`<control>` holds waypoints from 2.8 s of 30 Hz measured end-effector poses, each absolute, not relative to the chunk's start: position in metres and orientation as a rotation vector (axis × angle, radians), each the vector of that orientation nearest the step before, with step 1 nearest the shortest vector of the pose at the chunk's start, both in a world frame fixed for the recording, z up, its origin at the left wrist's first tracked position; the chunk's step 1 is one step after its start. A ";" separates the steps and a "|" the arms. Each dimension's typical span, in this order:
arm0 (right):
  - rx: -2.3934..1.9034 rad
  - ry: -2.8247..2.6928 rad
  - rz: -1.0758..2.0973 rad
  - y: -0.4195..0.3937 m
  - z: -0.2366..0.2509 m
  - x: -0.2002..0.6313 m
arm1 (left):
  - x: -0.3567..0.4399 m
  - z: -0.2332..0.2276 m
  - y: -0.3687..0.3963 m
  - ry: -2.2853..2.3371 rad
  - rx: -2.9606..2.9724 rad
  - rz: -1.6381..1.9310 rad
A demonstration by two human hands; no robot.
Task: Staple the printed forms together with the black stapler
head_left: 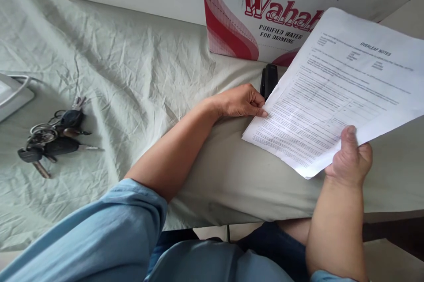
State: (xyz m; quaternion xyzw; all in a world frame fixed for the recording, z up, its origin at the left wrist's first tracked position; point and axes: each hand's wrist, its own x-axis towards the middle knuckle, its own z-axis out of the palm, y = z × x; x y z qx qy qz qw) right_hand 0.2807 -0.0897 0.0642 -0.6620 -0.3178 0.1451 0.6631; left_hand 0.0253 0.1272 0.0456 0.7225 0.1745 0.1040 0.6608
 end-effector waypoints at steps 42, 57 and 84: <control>-1.592 -0.469 0.312 -0.091 0.061 0.297 | 0.024 0.046 0.122 0.428 1.552 0.255; -1.953 -0.409 1.357 -0.133 0.094 0.330 | 0.033 0.047 0.118 0.777 1.594 0.542; -2.018 -0.626 0.988 -0.123 0.065 0.336 | 0.027 0.031 0.131 0.591 1.932 0.445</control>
